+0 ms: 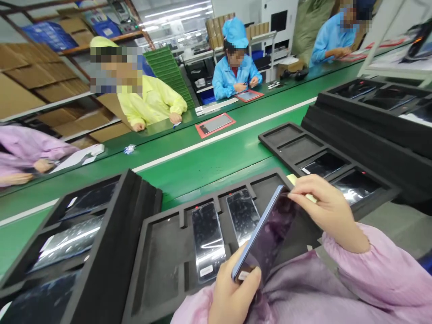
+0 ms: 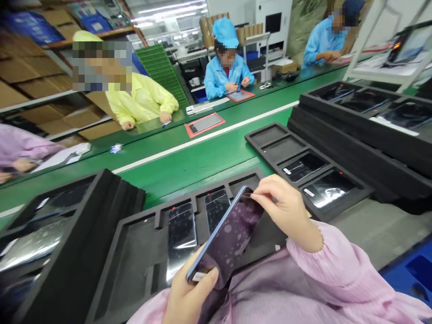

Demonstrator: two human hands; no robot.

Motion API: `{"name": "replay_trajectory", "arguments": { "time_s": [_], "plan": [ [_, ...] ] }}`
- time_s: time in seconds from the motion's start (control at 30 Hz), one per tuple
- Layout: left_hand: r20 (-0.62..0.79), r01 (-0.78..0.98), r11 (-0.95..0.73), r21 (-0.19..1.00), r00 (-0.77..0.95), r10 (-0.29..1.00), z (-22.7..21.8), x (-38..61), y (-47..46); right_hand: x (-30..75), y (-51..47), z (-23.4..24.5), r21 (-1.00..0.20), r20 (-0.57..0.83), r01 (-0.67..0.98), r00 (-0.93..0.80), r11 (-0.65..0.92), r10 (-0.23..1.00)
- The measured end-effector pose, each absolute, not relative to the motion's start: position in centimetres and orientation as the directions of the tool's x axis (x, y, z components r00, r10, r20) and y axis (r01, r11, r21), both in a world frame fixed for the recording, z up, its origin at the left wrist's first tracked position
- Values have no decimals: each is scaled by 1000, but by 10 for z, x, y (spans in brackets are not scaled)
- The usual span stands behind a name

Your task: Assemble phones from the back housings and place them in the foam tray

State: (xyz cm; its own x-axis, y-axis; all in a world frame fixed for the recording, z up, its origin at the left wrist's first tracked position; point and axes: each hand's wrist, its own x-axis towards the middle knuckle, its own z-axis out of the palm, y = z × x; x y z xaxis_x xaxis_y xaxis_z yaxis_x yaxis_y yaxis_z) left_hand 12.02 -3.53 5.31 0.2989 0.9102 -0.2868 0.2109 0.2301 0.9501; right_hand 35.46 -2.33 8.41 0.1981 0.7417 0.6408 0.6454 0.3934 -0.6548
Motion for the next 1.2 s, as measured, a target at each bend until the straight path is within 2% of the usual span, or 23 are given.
{"name": "replay_trajectory", "arguments": {
  "time_s": [0.03,0.1,0.13,0.23,0.4,0.53,0.63,0.7,0.77,0.83,0.87,0.93,1.0,1.03,1.1,1.13,1.2],
  "plan": [
    [-290,135,259,956,330,898,53,121,-34,354,-27,84,-613,699,647,176,454,693],
    [-291,-52,332,942,368,883,50,123,-31,353,-34,84,-605,753,569,181,557,633],
    [-290,-136,361,922,374,881,49,124,-30,353,-36,86,-648,736,500,220,575,640],
    [-279,-267,397,878,389,878,47,126,-27,347,-35,94,-781,606,410,320,470,728],
    [-241,-180,365,913,483,842,58,127,-28,335,-31,101,-858,505,362,467,365,726],
    [-258,-71,335,940,494,830,64,124,-31,342,-34,94,-829,546,380,399,409,736],
    [-248,-56,317,947,502,829,63,121,-32,352,-36,86,-830,539,364,332,422,774],
    [-236,-67,307,949,493,837,61,120,-31,355,-36,82,-850,509,348,347,396,788],
    [-236,-114,332,936,496,836,56,122,-31,351,-33,78,-896,433,313,459,315,776],
    [-241,-195,369,909,475,846,50,127,-31,343,-30,75,-957,289,160,594,242,750],
    [-245,-227,380,896,462,852,47,131,-31,339,-28,74,-980,181,50,610,191,772],
    [-237,-254,386,887,468,851,42,137,-32,335,-23,73,-994,-15,-100,511,42,859],
    [-198,-222,361,905,533,823,40,141,-32,341,-15,75,-997,-78,-48,444,-64,893],
    [-165,-179,307,935,547,821,41,143,-31,348,-10,76,-996,-32,57,448,-64,893],
    [-78,-8,97,995,535,841,43,146,-29,366,3,76,-947,151,320,460,-4,875],
    [-30,117,-41,992,547,837,45,149,-27,373,10,75,-887,230,463,415,13,880],
    [-5,352,-298,887,653,757,49,160,-22,382,21,70,-805,259,593,359,-4,897]
  ]
}}
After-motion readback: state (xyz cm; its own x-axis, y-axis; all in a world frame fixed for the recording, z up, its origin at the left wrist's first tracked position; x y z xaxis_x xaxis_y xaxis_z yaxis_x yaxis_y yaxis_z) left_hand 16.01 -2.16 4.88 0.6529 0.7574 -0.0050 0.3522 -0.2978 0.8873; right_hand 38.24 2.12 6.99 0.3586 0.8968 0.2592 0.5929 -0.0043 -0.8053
